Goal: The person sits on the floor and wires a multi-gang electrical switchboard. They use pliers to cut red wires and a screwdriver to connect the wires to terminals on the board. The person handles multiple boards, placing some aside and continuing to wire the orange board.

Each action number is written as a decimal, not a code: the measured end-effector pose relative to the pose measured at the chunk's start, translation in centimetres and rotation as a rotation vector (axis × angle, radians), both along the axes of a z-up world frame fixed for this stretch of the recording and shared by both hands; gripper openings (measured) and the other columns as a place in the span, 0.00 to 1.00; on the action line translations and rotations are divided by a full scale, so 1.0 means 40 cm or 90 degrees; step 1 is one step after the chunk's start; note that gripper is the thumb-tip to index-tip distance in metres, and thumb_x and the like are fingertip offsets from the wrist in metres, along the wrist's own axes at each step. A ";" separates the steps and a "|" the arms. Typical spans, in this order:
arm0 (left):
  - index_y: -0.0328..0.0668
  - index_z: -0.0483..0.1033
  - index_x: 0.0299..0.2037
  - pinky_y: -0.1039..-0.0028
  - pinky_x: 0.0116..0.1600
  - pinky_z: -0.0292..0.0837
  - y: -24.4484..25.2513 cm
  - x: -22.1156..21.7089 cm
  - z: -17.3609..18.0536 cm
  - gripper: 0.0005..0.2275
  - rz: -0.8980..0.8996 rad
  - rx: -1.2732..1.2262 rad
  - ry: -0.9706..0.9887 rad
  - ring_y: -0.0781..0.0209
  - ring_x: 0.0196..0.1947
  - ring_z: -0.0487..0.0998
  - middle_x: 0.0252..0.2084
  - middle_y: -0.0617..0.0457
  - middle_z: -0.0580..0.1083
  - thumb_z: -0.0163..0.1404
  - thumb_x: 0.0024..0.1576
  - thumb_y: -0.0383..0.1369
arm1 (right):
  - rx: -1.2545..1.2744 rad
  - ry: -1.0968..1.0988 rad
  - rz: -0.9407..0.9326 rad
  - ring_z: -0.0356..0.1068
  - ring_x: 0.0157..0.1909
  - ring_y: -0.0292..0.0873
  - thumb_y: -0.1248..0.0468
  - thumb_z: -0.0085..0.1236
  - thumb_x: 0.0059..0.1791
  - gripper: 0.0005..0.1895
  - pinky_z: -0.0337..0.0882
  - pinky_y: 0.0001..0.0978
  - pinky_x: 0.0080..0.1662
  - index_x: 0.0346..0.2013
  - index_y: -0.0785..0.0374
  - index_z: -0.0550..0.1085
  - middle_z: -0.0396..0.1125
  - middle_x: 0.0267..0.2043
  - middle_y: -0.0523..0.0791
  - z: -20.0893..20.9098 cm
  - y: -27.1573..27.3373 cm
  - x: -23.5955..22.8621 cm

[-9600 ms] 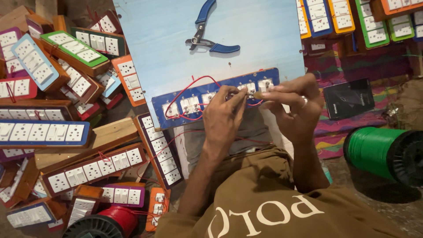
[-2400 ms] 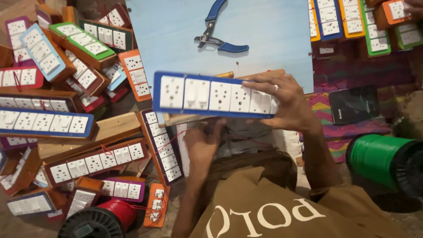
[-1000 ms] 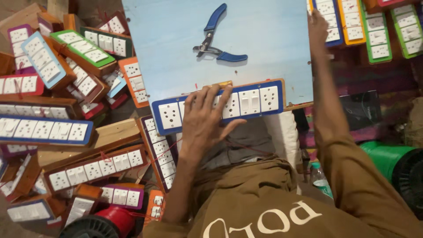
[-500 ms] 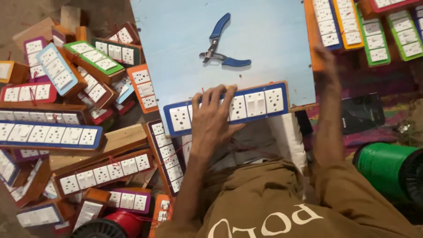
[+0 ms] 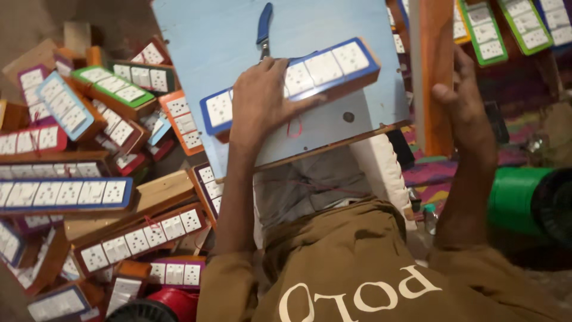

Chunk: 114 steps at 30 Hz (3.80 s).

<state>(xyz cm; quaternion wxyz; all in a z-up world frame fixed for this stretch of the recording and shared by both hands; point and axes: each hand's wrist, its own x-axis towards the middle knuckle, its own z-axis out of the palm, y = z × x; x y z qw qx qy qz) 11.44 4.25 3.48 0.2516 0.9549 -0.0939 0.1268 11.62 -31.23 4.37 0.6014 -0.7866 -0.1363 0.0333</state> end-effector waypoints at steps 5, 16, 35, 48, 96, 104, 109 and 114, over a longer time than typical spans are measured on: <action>0.37 0.83 0.30 0.57 0.38 0.74 0.031 0.058 0.050 0.36 0.080 -0.101 0.173 0.46 0.28 0.81 0.24 0.44 0.78 0.50 0.49 0.70 | -0.451 0.013 -0.207 0.64 0.63 0.65 0.43 0.50 0.57 0.41 0.67 0.53 0.60 0.78 0.64 0.56 0.60 0.66 0.62 0.002 0.141 -0.093; 0.34 0.76 0.58 0.61 0.53 0.78 0.168 -0.211 0.132 0.30 0.254 -0.240 -0.076 0.49 0.49 0.82 0.52 0.40 0.78 0.62 0.60 0.55 | -0.517 -0.214 0.148 0.54 0.62 0.57 0.51 0.68 0.49 0.37 0.62 0.50 0.63 0.70 0.55 0.67 0.58 0.59 0.54 -0.014 0.370 -0.165; 0.38 0.48 0.79 0.29 0.61 0.47 0.570 -0.740 -0.352 0.37 1.041 0.346 0.098 0.17 0.71 0.52 0.73 0.18 0.50 0.37 0.71 0.60 | -0.386 -0.324 0.223 0.44 0.79 0.59 0.42 0.75 0.37 0.54 0.47 0.56 0.76 0.73 0.51 0.59 0.50 0.76 0.49 -0.044 0.203 -0.034; 0.37 0.49 0.76 0.57 0.82 0.51 0.024 -0.385 -0.152 0.42 0.168 -0.750 -0.130 0.45 0.77 0.62 0.74 0.38 0.64 0.22 0.65 0.67 | -0.419 -0.409 0.474 0.63 0.70 0.55 0.56 0.74 0.43 0.60 0.60 0.49 0.71 0.83 0.60 0.50 0.64 0.67 0.52 0.062 0.578 -0.086; 0.43 0.74 0.34 0.60 0.46 0.71 -0.044 -0.358 -0.101 0.08 0.190 -0.172 -0.420 0.52 0.38 0.78 0.34 0.50 0.76 0.43 0.63 0.30 | -0.179 -0.261 0.185 0.60 0.67 0.51 0.58 0.79 0.31 0.47 0.69 0.46 0.67 0.56 0.67 0.60 0.56 0.65 0.55 -0.055 0.178 0.039; 0.42 0.76 0.48 0.61 0.55 0.70 -0.282 -0.440 -0.465 0.12 -0.072 -0.096 -0.089 0.48 0.51 0.76 0.49 0.45 0.75 0.54 0.53 0.31 | -0.446 -0.405 0.412 0.58 0.75 0.54 0.51 0.74 0.47 0.34 0.66 0.51 0.70 0.64 0.56 0.70 0.59 0.74 0.46 0.026 0.406 0.273; 0.44 0.70 0.63 0.64 0.62 0.69 -0.291 -0.421 -0.602 0.18 -0.160 -0.102 -0.010 0.51 0.53 0.76 0.50 0.46 0.75 0.44 0.62 0.27 | -0.488 -0.495 0.516 0.43 0.79 0.62 0.35 0.61 0.39 0.46 0.50 0.66 0.71 0.68 0.48 0.67 0.50 0.79 0.52 -0.035 0.541 0.400; 0.42 0.66 0.60 0.59 0.48 0.73 -0.254 -0.435 -0.407 0.17 -0.172 -0.224 0.105 0.45 0.40 0.79 0.37 0.45 0.76 0.46 0.60 0.28 | -0.566 -0.516 0.530 0.30 0.78 0.63 0.21 0.46 0.34 0.66 0.40 0.69 0.67 0.74 0.62 0.55 0.35 0.81 0.56 -0.100 0.543 0.480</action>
